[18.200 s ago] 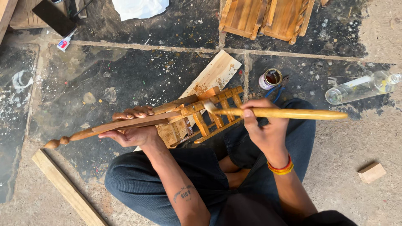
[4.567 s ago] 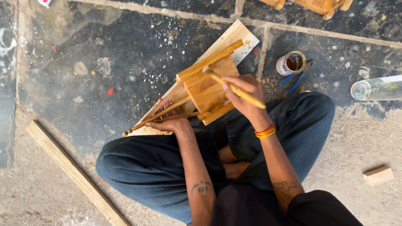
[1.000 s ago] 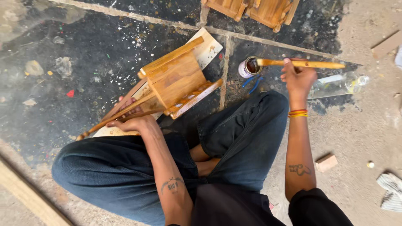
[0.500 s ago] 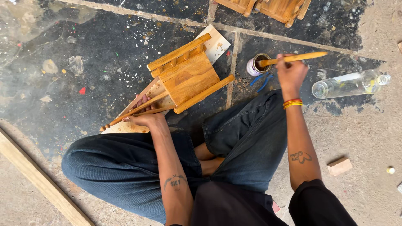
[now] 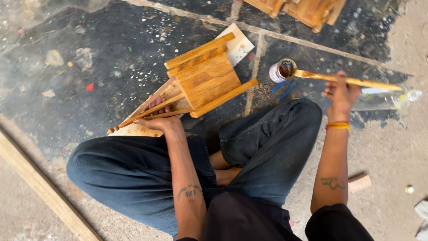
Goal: The person sits on the floor and applies a clear varnish to a small wooden chair using a brush. They rotate the chair to coat the legs, seat, and backrest, repeatedly dipping the brush into a nearby can to reload the finish.
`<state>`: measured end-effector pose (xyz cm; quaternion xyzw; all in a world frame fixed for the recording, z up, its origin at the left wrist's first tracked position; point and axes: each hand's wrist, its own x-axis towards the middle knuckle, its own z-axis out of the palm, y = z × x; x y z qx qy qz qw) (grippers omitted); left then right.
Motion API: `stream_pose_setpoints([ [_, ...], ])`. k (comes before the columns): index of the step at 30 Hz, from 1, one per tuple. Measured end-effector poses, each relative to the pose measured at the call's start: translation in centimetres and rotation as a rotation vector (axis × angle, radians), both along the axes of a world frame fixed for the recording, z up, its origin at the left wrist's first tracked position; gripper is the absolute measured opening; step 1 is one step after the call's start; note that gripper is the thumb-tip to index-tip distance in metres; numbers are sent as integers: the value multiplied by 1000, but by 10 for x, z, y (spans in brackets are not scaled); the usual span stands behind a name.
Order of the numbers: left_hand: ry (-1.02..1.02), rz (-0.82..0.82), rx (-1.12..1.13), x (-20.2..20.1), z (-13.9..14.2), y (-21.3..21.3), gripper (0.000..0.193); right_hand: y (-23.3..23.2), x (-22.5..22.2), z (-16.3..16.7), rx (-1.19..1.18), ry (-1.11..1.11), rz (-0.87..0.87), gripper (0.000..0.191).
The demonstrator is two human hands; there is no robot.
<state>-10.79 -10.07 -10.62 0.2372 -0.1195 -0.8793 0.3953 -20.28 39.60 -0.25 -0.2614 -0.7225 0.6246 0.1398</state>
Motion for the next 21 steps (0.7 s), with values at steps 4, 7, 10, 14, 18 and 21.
stream_pose_setpoints([
  [4,-363,118,218,-1,3,5,87,-35,3,25,-135,-1,21,25],
  [7,-432,114,202,0,13,12,82,-98,12,31,-178,-14,157,23],
  [10,-440,126,175,1,19,16,87,-170,17,27,-157,12,361,27],
  [14,-482,130,189,2,15,18,89,-238,8,17,-170,-14,440,26],
  [18,-471,149,173,3,10,24,90,-249,-1,13,82,42,408,23],
  [21,-482,149,154,4,11,29,88,-243,1,19,492,350,376,20],
])
